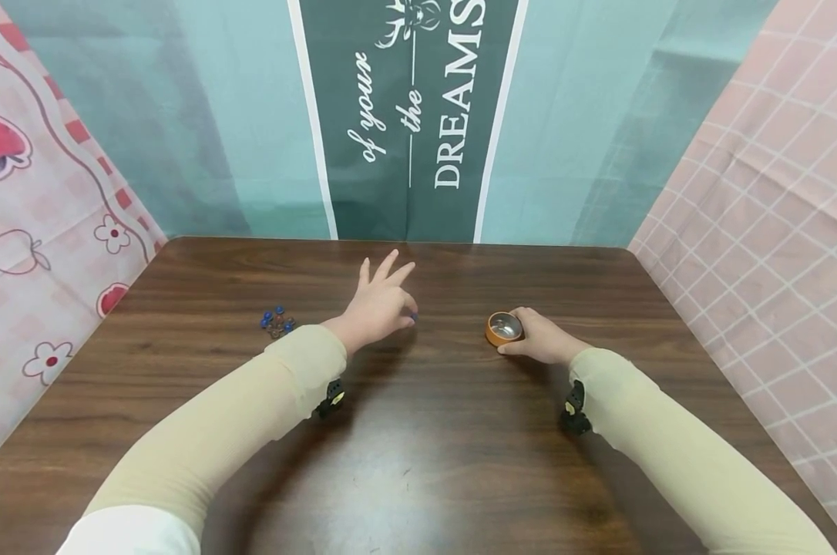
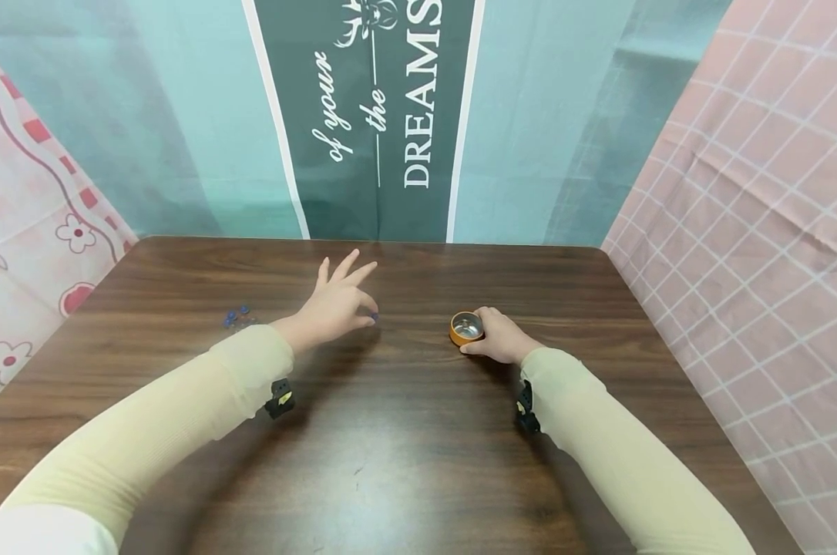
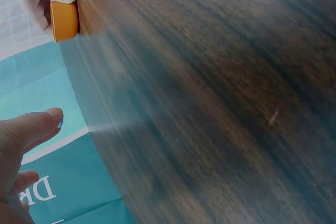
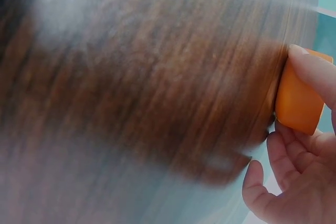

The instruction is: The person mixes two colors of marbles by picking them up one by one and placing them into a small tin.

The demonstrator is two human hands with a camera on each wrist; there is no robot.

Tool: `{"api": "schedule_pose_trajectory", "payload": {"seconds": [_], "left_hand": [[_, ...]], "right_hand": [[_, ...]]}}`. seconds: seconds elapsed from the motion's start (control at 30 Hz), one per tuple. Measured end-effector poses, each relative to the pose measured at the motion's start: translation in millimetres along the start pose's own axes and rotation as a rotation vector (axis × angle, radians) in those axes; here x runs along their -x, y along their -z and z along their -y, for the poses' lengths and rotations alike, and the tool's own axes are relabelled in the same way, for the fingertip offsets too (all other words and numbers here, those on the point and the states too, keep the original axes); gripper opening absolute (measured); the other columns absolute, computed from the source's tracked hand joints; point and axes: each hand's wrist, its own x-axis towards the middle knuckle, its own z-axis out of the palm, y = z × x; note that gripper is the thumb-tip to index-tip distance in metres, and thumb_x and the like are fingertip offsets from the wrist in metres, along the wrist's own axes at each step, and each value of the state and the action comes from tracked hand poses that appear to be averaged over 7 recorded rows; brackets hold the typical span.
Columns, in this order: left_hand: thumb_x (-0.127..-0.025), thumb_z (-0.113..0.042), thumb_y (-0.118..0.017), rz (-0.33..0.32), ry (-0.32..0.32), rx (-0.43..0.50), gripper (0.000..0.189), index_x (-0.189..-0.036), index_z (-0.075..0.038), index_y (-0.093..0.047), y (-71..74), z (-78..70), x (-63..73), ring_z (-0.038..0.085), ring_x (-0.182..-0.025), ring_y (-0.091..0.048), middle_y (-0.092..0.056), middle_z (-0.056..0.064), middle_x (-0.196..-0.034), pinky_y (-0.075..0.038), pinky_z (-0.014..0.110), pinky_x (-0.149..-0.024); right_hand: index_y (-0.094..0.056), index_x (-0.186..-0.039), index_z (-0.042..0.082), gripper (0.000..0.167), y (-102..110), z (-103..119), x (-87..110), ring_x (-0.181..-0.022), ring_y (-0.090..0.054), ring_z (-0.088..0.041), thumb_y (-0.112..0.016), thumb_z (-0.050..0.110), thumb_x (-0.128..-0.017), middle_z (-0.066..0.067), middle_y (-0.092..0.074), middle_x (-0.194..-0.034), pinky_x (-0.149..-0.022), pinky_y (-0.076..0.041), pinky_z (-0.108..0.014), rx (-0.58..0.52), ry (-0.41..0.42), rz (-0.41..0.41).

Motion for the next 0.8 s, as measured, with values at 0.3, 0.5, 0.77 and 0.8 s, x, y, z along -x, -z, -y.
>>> {"api": "schedule_pose_trajectory", "payload": {"seconds": [0.3,0.5,0.77,0.8], "left_hand": [[-0.08,-0.03,-0.075,0.0,-0.006,-0.002,0.011,-0.09,-0.024,-0.076,1.8,-2.4,-4.6,0.031,-0.141,0.004,-0.028,0.008,-0.15,0.003,0.064,-0.103],[-0.08,-0.029,-0.075,-0.011,-0.013,-0.003,0.012,-0.091,-0.025,-0.076,3.2,-3.1,-7.0,0.03,-0.141,0.004,-0.029,0.008,-0.15,0.003,0.064,-0.104],[-0.08,-0.03,-0.074,-0.007,-0.016,0.007,0.011,-0.09,-0.025,-0.076,2.7,-5.1,-9.9,0.03,-0.141,0.003,-0.029,0.008,-0.15,0.002,0.064,-0.104],[-0.08,-0.03,-0.074,-0.008,-0.014,0.009,0.011,-0.09,-0.025,-0.076,2.7,-5.3,-10.1,0.03,-0.141,0.003,-0.029,0.007,-0.15,0.002,0.064,-0.104]], "right_hand": [[-0.043,-0.123,-0.01,0.061,-2.7,0.1,-4.3,-0.103,-0.052,-0.033,-0.071,0.027,-0.083,-0.023,-0.05,-0.114,-0.088,-0.042,-0.049,-0.003,0.009,-0.003],[-0.044,-0.122,-0.009,0.06,-2.3,-2.4,-4.0,-0.101,-0.052,-0.031,-0.071,0.027,-0.083,-0.021,-0.051,-0.112,-0.086,-0.043,-0.048,-0.009,0.013,0.009],[-0.044,-0.12,-0.011,0.06,0.8,-2.4,-4.3,-0.099,-0.052,-0.031,-0.072,0.027,-0.082,-0.021,-0.051,-0.109,-0.086,-0.043,-0.048,-0.012,0.022,0.018],[-0.044,-0.119,-0.011,0.06,0.9,-2.4,-4.8,-0.099,-0.052,-0.031,-0.072,0.026,-0.082,-0.021,-0.052,-0.109,-0.085,-0.043,-0.048,-0.013,0.02,0.018]]}}
